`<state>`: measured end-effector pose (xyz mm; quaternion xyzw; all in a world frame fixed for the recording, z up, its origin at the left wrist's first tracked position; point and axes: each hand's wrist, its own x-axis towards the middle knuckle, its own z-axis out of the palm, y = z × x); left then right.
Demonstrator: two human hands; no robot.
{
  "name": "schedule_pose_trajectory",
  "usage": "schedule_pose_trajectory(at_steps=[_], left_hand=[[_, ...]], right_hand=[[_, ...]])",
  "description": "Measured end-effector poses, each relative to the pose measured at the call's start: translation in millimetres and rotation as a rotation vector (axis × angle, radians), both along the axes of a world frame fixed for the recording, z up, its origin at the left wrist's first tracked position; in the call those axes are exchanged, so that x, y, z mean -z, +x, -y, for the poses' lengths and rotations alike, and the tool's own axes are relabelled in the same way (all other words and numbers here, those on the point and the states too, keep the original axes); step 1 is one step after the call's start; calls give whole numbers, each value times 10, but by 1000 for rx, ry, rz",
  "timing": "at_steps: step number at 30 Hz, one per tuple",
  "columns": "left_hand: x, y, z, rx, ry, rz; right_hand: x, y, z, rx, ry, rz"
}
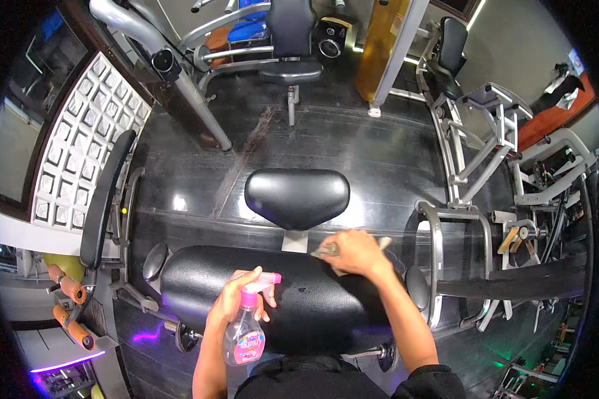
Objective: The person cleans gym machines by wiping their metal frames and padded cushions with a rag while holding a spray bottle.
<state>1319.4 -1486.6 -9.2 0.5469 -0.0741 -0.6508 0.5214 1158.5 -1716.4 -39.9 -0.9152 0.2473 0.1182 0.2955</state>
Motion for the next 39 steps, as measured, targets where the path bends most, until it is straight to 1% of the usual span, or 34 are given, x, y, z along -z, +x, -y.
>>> schedule_pose_trajectory(at_steps=[1,3,4,7,8,11,12,13,15,17,20,23,25,27,31,33,34,35,37,38,39], left_hand=[[4,-2,1,1,-2,7],[-6,1,4,3,-7,36],[-13,-3,-1,6,-9,43],[-33,-16,2,-2,-18,72],[-39,-19,3,-14,-27,86],[-28,-19,4,-14,-42,106],[-19,-16,5,-11,-45,111],[-11,-13,10,-4,-52,115],[8,-6,22,10,-43,137],[37,4,26,14,-58,149],[46,-11,37,-10,-54,162],[54,-1,33,-22,-44,174],[44,-8,37,-11,-51,184],[18,-18,54,-5,-28,207],[29,-25,58,-7,-53,225],[61,-19,65,-12,-53,240],[58,-24,62,-5,-61,245],[49,-42,67,-3,-67,244],[18,-54,81,-17,-51,274],[5,-55,95,12,-54,274],[4,-77,113,11,-59,275]], right_hand=[[107,38,-112,-4,-18,104],[6,46,-273,46,-21,226],[-58,1,-296,44,-16,239],[-271,-271,-270,126,21,184],[-232,-405,-211,111,-7,156],[-375,-696,-140,275,-53,65],[-360,-747,-128,296,-90,78],[-339,-734,-144,302,-96,83],[-266,-601,-243,286,-220,140],[-142,-402,-380,243,-170,259],[-138,-192,-604,219,-152,345],[-218,-239,-666,211,-125,344],[-338,-439,-605,239,-65,282],[-510,-616,-555,282,-87,172],[-421,-765,-497,344,-220,165],[-351,-598,-672,325,-496,83],[-332,-506,-788,338,-486,150],[-360,-408,-902,324,-459,143],[-311,-303,-1106,310,-468,235],[-318,-321,-1146,311,-473,238],[-331,-346,-1180,326,-398,304]])
